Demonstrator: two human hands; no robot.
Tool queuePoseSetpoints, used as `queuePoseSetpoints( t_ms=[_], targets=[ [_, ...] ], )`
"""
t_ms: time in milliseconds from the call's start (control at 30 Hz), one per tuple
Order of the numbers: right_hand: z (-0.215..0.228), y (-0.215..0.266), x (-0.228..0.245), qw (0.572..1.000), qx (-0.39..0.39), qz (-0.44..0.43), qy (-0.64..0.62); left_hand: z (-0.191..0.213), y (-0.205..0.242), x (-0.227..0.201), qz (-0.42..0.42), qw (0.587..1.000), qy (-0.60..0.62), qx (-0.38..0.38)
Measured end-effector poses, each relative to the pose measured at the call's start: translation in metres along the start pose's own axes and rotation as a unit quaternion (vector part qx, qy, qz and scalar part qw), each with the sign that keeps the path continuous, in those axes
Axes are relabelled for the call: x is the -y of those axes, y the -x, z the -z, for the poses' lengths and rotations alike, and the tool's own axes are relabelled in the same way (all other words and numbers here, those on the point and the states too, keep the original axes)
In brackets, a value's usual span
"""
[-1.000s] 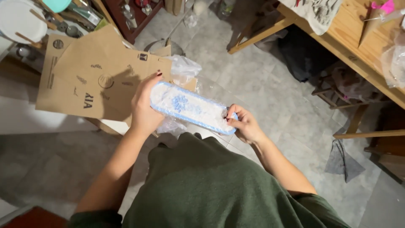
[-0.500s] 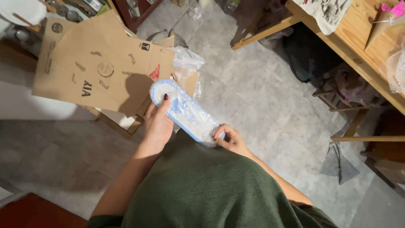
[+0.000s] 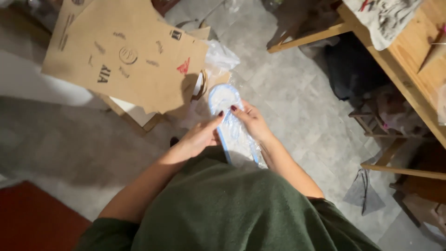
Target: Unpacking craft and candle supplies from boxes and bags in a workshop area.
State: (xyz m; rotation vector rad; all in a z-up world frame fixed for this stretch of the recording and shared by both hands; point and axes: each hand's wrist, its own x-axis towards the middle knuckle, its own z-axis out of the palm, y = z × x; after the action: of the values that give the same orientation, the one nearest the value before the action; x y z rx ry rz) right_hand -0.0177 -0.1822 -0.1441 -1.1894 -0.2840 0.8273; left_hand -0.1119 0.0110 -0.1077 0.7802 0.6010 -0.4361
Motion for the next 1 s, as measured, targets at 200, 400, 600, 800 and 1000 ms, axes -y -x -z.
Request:
queuePoseSetpoints(
  t_ms=[200, 400, 600, 800, 1000],
  targets=[
    [0.003, -0.007, -0.006, 0.997, -0.048, -0.034, -0.048, 0.085, 0.023, -0.033, -0.517, 0.599, -0.558, -0.250],
    [-0.013, -0.029, -0.018, 0.996, 0.024, -0.084, -0.018, 0.103, 0.019, -0.079, -0.541, 0.490, -0.639, -0.244],
    [-0.044, -0.049, -0.018, 0.978, 0.073, -0.172, -0.096, 0.161, -0.020, -0.057, -0.491, 0.411, -0.726, -0.249],
    [-0.058, -0.079, -0.038, 0.978, 0.109, -0.163, -0.076, 0.131, 0.007, -0.078, -0.516, 0.363, -0.744, -0.221],
    [-0.060, -0.082, -0.031, 0.974, 0.069, -0.179, -0.119, 0.148, -0.009, -0.074, -0.540, 0.341, -0.744, -0.198]
  ],
)
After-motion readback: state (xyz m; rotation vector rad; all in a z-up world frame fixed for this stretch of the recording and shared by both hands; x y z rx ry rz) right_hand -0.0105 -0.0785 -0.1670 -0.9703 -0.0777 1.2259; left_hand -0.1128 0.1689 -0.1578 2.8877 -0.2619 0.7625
